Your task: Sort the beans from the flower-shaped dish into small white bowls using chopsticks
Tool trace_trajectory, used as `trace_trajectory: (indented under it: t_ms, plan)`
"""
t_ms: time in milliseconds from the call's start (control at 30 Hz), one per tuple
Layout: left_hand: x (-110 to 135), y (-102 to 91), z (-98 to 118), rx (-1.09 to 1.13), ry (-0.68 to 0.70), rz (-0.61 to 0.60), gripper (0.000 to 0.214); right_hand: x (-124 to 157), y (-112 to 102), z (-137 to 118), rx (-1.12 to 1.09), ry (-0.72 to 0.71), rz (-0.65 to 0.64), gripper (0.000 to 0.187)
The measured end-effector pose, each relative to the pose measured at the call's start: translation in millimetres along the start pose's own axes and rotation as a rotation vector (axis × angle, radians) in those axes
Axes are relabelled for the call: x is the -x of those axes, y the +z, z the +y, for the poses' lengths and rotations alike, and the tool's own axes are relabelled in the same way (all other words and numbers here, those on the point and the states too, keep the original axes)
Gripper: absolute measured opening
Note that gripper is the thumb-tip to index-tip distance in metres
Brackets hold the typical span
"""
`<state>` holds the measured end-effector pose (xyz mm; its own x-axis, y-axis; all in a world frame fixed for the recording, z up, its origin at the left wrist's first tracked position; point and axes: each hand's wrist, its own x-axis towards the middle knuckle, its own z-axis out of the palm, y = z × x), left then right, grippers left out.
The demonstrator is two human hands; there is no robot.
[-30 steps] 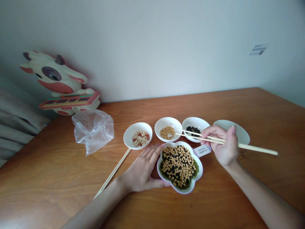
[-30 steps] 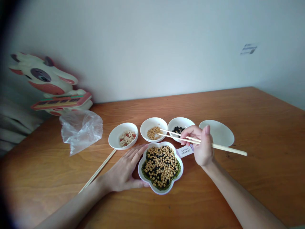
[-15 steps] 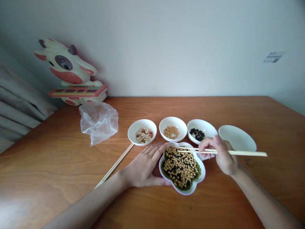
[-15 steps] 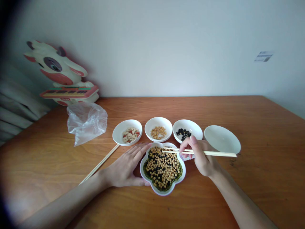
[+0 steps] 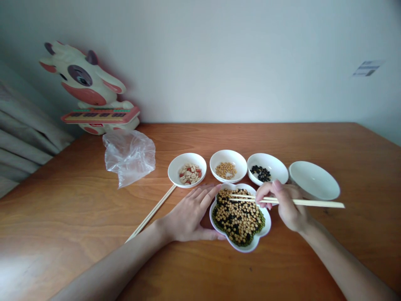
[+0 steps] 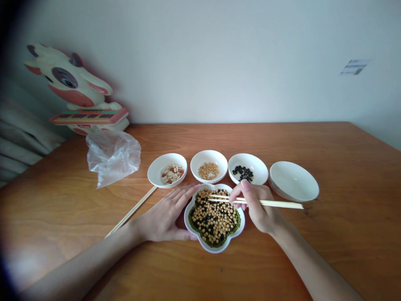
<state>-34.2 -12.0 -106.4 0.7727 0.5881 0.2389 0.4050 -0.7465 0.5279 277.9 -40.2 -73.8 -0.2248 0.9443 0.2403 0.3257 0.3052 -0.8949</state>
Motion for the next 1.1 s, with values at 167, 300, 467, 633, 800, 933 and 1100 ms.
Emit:
trace_trajectory:
  t_ms: [167,300,467,633,800,933,1100]
  plan:
    - [-1.1,-1.9,2.3,0.003,-0.010,-0.006,0.118,0.2,1.9,3.1,-0.007,0.001,-0.011,0.061]
    - [-1.0,-0.9,1.4,0.001,0.005,0.004,0.118,1.0,4.3,3.5,-0.015,-0.009,-0.002,0.065]
    - [0.3,1.1,0.1,0.001,0.012,0.010,0.117,3.2,3.7,4.5,0.052,-0.098,-0.052,0.067]
    - [0.8,0.3,0.6,0.001,0.001,-0.004,0.116,4.9,2.7,3.9,0.157,-0.254,-0.099,0.056]
    - [0.4,-0.9,1.0,0.000,0.006,-0.002,0.118,4.2,3.4,2.3,0.195,-0.360,-0.120,0.046]
    - [0.2,-0.4,0.7,-0.006,0.004,-0.007,0.117,4.4,3.1,1.9,0.211,-0.359,-0.090,0.052]
    - [0.8,1.5,-1.2,-0.020,0.005,-0.006,0.117,4.1,1.1,0.8,0.215,-0.296,-0.092,0.060]
